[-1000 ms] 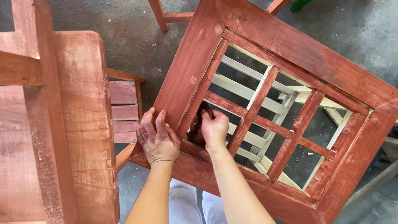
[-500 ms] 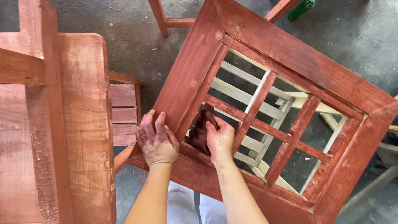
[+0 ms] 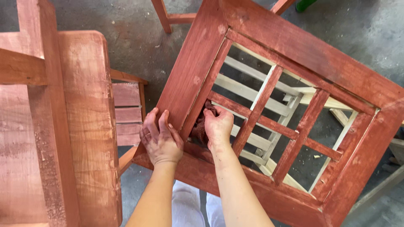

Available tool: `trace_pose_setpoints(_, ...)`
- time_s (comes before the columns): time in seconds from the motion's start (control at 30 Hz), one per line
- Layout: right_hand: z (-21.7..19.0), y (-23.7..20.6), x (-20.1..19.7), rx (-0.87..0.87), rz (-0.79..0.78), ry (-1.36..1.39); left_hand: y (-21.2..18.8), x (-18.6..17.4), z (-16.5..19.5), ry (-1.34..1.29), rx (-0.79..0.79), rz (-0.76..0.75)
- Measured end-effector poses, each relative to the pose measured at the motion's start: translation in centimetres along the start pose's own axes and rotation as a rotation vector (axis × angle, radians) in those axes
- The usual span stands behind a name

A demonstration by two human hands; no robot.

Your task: The person wipes a reddish-brown stain onto a wooden table frame with a cloth, working the stain across the top rails and grid slats while steadying the frame with the other hand. They rotate the frame to reach different sides and continue wiping the stained surfaces.

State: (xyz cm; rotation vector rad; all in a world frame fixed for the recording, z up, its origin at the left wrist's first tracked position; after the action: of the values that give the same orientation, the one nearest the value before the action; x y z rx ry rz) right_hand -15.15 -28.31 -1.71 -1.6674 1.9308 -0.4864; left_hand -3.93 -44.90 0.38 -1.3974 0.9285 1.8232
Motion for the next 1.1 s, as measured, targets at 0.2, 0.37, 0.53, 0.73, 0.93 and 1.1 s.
trace_pose_setpoints(0.2,-0.4,-1.1,-0.5,-0.104,-0.107,0.096,0.0,0.1,0.0,-0.009,0.003,-0.007)
trace_pose_setpoints(0.37,3.3,-0.7,-0.9,0.201,-0.086,0.234,0.1,0.2,-0.1,0.011,-0.002,-0.012)
trace_pose_setpoints(0.53,3.1,1.2,1.6,0.382,-0.129,0.457,0.2,0.0,-0.1,0.018,-0.004,0.012)
trace_pose_setpoints(0.73,4.8,-0.9,0.3,0.714,-0.085,1.016,0.3,0.0,-0.2,-0.015,-0.017,0.01)
trace_pose_setpoints(0.93,4.6,0.5,3.1,0.669,-0.055,1.054,0.5,0.2,-0.4,-0.007,-0.037,-0.014)
trace_pose_setpoints(1.1,4.6,0.0,0.6,0.733,-0.071,1.03,0.5,0.4,-0.5,-0.017,-0.037,-0.037)
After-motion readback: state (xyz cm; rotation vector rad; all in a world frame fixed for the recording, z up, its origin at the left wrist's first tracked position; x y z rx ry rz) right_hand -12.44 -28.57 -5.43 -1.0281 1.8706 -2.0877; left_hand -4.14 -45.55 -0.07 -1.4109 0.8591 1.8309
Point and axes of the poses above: each hand's wrist, its own y-axis towards the middle knuckle, its own x-axis out of the palm, z = x × y, the point moved 10 cm from there along y, towards the middle knuckle, and after that the axes turned 9 degrees about y, right-handed, at the moved point
